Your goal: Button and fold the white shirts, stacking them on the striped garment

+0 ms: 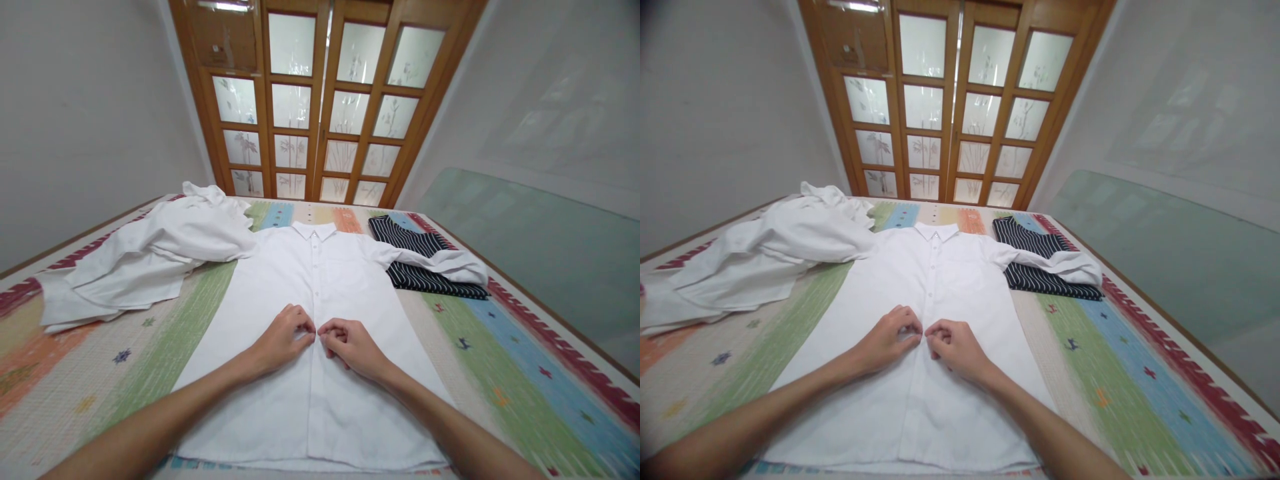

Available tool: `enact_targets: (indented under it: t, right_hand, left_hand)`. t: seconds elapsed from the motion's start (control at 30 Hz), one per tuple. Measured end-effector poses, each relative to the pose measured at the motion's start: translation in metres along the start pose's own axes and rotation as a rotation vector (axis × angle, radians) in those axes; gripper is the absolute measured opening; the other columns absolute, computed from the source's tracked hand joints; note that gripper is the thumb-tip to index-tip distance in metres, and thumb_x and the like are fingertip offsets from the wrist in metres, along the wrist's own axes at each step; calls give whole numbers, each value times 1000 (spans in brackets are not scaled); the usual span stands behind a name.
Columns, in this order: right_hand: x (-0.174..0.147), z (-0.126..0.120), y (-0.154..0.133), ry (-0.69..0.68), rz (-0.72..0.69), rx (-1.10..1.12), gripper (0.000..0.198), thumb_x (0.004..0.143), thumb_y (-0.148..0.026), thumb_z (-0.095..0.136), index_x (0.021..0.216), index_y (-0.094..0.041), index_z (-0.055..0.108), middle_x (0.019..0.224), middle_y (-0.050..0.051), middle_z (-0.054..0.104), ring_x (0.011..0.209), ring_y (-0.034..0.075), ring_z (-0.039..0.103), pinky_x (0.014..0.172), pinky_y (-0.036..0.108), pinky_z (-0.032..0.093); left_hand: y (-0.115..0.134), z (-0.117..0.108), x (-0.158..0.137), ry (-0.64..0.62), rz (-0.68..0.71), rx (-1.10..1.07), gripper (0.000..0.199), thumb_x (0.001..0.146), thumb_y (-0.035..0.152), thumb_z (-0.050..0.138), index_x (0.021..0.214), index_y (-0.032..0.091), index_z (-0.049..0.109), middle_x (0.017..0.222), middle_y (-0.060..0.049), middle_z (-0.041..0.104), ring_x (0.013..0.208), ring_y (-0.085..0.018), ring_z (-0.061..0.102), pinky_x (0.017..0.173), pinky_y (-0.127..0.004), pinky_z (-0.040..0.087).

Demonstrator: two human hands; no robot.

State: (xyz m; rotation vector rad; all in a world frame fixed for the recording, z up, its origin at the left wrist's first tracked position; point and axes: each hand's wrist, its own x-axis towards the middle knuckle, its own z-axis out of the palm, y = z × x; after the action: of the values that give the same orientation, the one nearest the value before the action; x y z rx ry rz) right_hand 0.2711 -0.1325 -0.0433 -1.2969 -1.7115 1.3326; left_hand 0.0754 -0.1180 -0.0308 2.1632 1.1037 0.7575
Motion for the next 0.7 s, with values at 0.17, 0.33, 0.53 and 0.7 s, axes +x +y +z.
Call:
enact_targets:
  t: [0.17,0.33,0.53,0.7]
  right_hand:
    - [0,0,0,-1,-2,12,15,80,-25,56,87,-16,65,57,-4,61,38,7,43,35,18,34]
    - [0,0,1,-4,-17,12,14,81,-27,57,87,-17,63,58,-4,61,39,6,42,36,17,33]
    - [-1,0,2,-9,-9,28,16,82,-30,57,89,-17,61,58,-4,60,39,7,42,35,18,33]
    - [-2,0,0,-11,-5,47,16,81,-30,56,89,-16,61,58,-4,60,41,7,42,35,18,34]
  left_hand:
    - [-1,5,-2,-24,-41,-32,5,83,19,56,84,19,61,85,-3,62,85,-18,55,78,-30,45]
    - [3,7,-2,-9,-62,-44,8,82,17,53,83,18,61,78,-1,62,74,-15,56,70,-27,44]
    - [8,6,-1,45,-236,-253,7,77,24,62,77,17,61,58,3,59,52,-10,53,50,-21,39]
    - [-1,14,0,-17,-458,-619,21,75,33,67,77,17,54,51,3,61,36,-10,52,38,-20,40]
